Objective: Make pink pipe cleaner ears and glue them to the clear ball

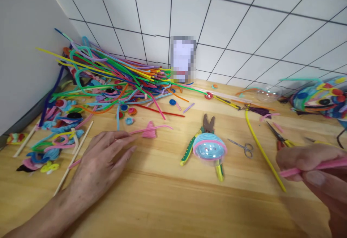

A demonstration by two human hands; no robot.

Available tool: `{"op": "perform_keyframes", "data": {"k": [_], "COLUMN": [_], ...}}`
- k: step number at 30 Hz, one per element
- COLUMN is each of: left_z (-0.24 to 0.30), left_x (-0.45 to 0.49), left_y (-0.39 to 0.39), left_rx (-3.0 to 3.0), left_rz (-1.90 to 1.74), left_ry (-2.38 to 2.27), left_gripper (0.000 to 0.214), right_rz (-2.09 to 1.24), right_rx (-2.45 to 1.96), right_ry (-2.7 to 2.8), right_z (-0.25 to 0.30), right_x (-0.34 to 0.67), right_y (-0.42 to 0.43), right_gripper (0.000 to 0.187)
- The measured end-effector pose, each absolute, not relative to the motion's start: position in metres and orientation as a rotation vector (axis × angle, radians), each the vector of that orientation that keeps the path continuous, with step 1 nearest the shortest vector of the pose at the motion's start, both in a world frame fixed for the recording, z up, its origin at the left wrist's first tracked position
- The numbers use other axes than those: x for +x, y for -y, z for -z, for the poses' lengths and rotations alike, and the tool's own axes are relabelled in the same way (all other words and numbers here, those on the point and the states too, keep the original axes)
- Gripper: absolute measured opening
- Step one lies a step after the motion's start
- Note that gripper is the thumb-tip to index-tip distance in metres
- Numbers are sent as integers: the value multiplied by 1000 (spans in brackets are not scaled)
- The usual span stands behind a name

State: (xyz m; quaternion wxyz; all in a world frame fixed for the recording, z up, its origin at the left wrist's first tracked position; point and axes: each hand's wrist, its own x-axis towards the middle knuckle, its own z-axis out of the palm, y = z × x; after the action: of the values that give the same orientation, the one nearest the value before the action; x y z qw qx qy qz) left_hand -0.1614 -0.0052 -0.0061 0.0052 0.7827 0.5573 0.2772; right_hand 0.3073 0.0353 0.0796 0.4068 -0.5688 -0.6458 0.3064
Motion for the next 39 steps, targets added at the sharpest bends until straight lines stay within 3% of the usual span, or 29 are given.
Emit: {"op": "perform_keyframes", "data": {"k": [9, 15, 22, 26, 29, 33, 36, 39], "left_z": [1, 10, 16, -1, -22, -32, -14, 13], "left_x": [-154, -159, -150, -124, -90, -37, -4, 13], "left_y": [2, -4, -8, -2, 8, 21, 22, 19], "left_rx": [2433, 2343, 2047, 1774, 1477, 1122, 954, 798], "left_rz": [-1021, -1076, -1240, -1401, -1137, -500, -417, -388], "left_ry": [-1529, -1567, -1580, -1283, -831, -478, -405, -366], "left_gripper": [9, 14, 69, 80, 61, 80, 73, 50], "right_rz": [-1066, -1223, -1437, -1460, -1478, -1435, -1383, -1327], "right_rx": [-1085, -1150, -1086, -1053, -1039, -1030, -998, -1005], "right_ry": [1770, 1772, 1751, 1734, 1720, 1610, 1516, 1510], "right_z": [-70, -40, -20, -23, -19, -5, 5, 11], "right_x": [271, 232, 203, 204, 206, 209, 213, 219], "right_y": [-33, -14, 9, 18, 25, 31, 30, 30], "right_gripper": [17, 36, 39, 34, 34, 44, 49, 49]}}
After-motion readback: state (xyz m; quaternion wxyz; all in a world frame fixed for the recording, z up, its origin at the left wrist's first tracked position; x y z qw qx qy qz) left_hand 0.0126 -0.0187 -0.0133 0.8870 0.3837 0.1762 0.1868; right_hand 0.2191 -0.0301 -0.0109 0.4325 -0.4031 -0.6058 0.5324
